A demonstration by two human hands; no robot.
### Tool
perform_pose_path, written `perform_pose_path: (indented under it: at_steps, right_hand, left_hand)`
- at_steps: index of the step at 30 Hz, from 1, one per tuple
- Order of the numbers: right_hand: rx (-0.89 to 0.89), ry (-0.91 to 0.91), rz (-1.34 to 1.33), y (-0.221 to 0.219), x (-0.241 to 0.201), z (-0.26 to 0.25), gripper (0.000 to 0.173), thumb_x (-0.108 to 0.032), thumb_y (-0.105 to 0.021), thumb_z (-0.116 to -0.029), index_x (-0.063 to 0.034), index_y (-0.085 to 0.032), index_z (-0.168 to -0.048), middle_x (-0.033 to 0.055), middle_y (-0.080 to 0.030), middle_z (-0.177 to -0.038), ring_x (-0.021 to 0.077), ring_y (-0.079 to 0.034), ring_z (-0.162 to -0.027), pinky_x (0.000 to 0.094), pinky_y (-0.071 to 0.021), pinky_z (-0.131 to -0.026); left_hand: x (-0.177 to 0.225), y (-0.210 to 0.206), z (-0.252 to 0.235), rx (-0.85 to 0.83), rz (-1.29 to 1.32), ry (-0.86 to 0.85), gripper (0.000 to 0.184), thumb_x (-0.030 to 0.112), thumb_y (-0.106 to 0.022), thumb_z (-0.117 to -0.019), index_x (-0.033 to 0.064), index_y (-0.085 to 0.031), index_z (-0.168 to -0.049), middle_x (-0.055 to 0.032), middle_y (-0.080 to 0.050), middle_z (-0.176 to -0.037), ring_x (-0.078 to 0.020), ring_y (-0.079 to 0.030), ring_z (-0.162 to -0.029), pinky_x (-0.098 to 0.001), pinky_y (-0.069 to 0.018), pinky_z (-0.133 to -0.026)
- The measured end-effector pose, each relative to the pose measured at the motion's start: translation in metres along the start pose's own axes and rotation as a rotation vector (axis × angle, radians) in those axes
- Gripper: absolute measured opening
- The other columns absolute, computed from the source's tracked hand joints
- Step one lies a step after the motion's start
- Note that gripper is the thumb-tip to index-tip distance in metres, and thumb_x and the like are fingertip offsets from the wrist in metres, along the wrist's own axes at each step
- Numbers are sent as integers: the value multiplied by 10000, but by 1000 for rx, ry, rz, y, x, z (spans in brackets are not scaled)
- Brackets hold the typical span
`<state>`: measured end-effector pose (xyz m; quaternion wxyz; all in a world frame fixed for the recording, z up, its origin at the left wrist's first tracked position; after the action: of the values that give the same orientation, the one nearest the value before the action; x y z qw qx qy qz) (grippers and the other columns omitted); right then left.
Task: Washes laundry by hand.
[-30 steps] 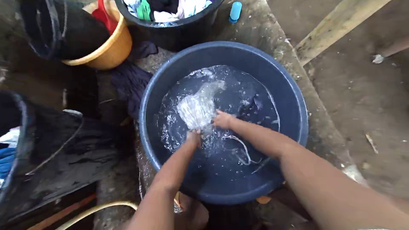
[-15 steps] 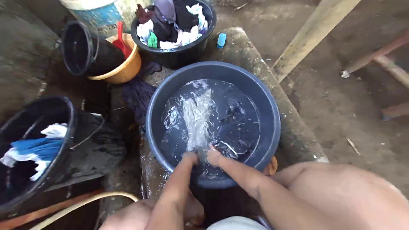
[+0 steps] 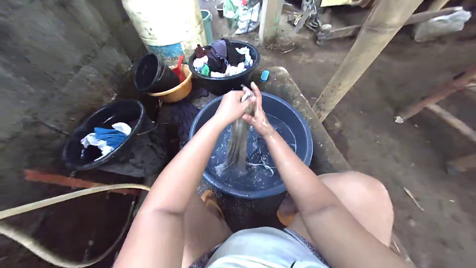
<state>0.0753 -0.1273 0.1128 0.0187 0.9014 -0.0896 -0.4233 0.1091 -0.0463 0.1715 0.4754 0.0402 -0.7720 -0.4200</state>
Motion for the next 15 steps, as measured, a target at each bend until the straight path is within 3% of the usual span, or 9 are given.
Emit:
perform_pose_path:
  at_steps: [1,3,4,6,8,9,10,12,15]
  right_hand:
    - [41,-56,7,-2,5,11,1346,-691,-767,-737,17,-41,-1621,207,-341,-1616,160,-464,-1408,322,-439,-1134]
    - [113,-232,-4,-11,32,39,1370,-350,-921,-669,-86,3,-1646,237,-348,-1605,254,-519,-1359,435,-491,-1072]
    - [135,-302,11,-17,48,53,1370,-265,-936,-666,-78,5,-1645,257,-329,-1609,295,-501,-1378,465,-483,-1087]
    - [108,-445,100,-27,85,80,1293,-270,-897,-718,-14,-24,-1637,291,-317,-1609,334,-442,-1435,461,-424,-1159]
    - [-62,-658,222,-36,125,114,1028,-227,-835,-828,64,-208,-1590,307,-474,-1499,375,-504,-1382,490,-412,-1169]
    - [-170,-755,272,-37,141,129,858,-168,-797,-883,68,-312,-1550,302,-532,-1442,384,-546,-1338,502,-429,-1149]
    - [-263,-841,304,-34,150,139,781,-103,-760,-913,50,-335,-1550,302,-519,-1457,396,-533,-1352,515,-415,-1157]
    - [-302,-986,334,-19,158,143,665,-20,-722,-913,4,-418,-1504,300,-524,-1441,418,-540,-1328,559,-444,-1113]
    - [-244,-1017,269,0,146,135,618,41,-760,-853,3,-519,-1421,300,-572,-1365,417,-591,-1239,566,-489,-1042]
  left_hand:
    - [14,10,-3,33,34,-2,320,261,-600,-1043,-34,-685,-952,-128,-645,-808,-227,-617,-753,-471,-515,-759]
    - [37,29,-7,96,109,-25,318,270,-605,-1044,-23,-684,-949,-108,-637,-800,-191,-607,-738,-430,-517,-752]
    - [45,37,-8,143,161,-48,307,263,-606,-1041,-9,-667,-909,-76,-607,-760,-155,-582,-696,-387,-506,-711]
    - [56,55,-6,234,297,-68,263,239,-614,-1037,7,-663,-922,-41,-605,-762,-110,-578,-690,-335,-507,-699]
    - [56,69,3,323,416,-72,232,223,-612,-1033,3,-679,-1000,-48,-645,-829,-107,-618,-751,-333,-541,-747]
    - [49,73,9,364,424,-63,241,233,-607,-1035,2,-672,-1018,-62,-647,-850,-123,-623,-771,-351,-542,-759]
    - [40,74,16,399,391,-51,253,244,-601,-1038,0,-669,-1031,-81,-652,-864,-145,-630,-779,-373,-551,-761]
    - [8,64,32,409,196,31,304,274,-603,-1045,-19,-680,-1059,-164,-669,-896,-252,-652,-803,-470,-551,-772]
    - [-80,-9,50,140,-16,306,373,292,-584,-1048,-48,-683,-1165,-242,-695,-1075,-349,-676,-1025,-529,-517,-962]
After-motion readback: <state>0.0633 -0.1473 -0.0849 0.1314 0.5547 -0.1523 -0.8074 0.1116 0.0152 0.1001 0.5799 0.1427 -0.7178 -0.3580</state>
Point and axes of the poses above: each hand's wrist, its own z-axis away from the middle knuckle, its own y-axis out of the back of the hand, x = y × z, the point moved 9 cm from there along -z, towards the middle knuckle
